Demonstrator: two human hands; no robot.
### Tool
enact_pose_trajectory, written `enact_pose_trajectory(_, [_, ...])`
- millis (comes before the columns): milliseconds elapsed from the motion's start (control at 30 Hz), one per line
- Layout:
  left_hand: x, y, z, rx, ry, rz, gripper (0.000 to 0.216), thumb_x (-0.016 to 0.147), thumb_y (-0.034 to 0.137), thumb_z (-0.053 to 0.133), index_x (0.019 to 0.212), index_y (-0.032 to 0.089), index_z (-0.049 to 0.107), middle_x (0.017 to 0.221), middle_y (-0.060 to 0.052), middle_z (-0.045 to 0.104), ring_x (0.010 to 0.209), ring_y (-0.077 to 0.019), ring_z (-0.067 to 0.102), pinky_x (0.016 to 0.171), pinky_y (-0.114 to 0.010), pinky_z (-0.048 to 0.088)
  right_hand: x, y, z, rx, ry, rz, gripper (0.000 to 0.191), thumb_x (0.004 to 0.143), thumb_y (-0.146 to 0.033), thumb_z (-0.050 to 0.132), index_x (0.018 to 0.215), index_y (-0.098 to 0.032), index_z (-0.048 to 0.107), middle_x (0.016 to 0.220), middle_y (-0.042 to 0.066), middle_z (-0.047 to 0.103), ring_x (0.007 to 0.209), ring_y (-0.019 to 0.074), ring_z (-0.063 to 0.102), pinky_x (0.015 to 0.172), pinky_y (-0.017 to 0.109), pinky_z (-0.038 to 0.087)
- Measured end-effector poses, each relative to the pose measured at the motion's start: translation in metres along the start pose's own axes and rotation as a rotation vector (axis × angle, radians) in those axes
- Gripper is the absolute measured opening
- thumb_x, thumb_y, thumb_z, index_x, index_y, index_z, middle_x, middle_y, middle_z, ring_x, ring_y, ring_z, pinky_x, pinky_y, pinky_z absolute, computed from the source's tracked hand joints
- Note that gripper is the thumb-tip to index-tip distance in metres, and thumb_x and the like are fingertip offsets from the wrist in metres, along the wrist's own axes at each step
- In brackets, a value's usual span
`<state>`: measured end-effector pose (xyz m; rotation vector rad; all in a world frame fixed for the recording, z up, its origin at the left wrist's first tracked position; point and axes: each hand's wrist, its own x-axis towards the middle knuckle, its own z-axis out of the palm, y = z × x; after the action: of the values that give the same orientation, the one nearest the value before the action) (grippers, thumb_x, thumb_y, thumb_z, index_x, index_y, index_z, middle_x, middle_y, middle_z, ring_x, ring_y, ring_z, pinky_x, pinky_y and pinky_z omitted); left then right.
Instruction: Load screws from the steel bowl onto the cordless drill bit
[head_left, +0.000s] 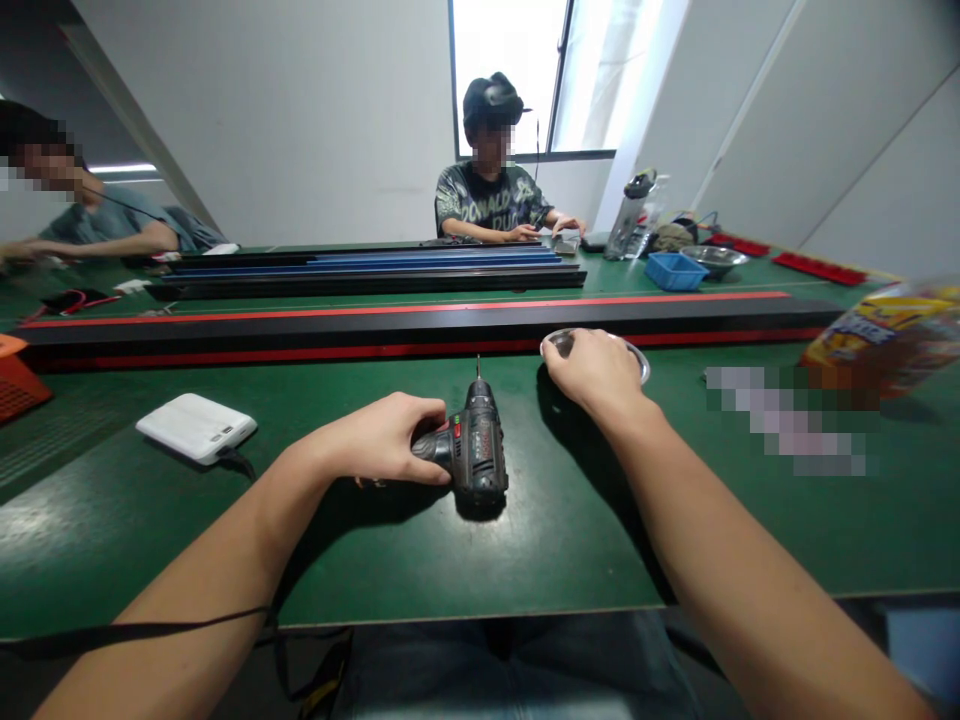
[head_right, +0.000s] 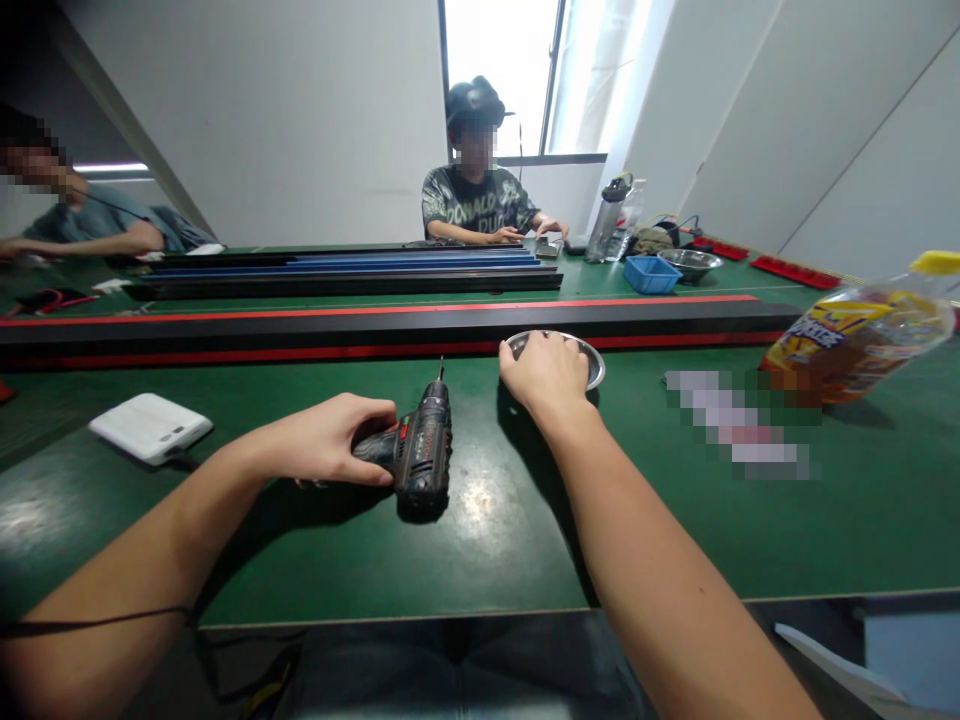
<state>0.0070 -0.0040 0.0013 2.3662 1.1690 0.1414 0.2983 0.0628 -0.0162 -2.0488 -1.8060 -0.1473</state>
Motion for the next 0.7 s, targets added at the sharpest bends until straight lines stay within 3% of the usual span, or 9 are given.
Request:
enact_pose_trajectory(200, [-0.0005, 0.0008, -0.0003, 0.022, 0.005, -0.006, 0.042, 0.073, 0.053, 0.081, 0.086, 0.022, 0.055, 0.079, 0.005, 0.06, 0.07, -0.0153, 0.055, 0.06, -0.028, 0.037, 0.0012, 0.0018, 0.0024, 0.03, -0.234, 0.1, 0.076, 0.1, -0.069, 0.04, 0.112, -0.005, 0.08, 0.112, 0.031, 0.074, 0.108, 0.0416, 0.072, 0.099, 0.053, 0.052])
enact_pose_trajectory(467, [-0.0002, 0.001, 0.0002, 0.035, 0.005, -0.005, 0.042, 0.074, 0.054, 0.081, 0.086, 0.023, 0.055, 0.079, 0.004, 0.061, 0.07, -0.0161, 0.056, 0.06, -0.028, 0.037, 0.0017, 0.0009, 0.001, 0.013, -0.319, 0.038, 0.081, 0.101, -0.071, 0.032, 0.108, -0.007, 0.081, 0.111, 0.032, 0.074, 0.107, 0.0423, 0.073, 0.098, 0.055, 0.052])
enact_pose_trajectory(700, [0.0, 0.0023, 0.0003, 0.047, 0.012, -0.009, 0.041, 0.074, 0.054, 0.079, 0.086, 0.023, 0.056, 0.08, 0.003, 0.062, 0.071, -0.0173, 0.058, 0.061, -0.029, 0.038, 0.0026, 0.003, 0.0044, 0.034, -0.289, 0.017, 0.08, 0.101, -0.071, 0.034, 0.102, -0.006, 0.082, 0.105, 0.032, 0.075, 0.102, 0.043, 0.074, 0.096, 0.056, 0.052])
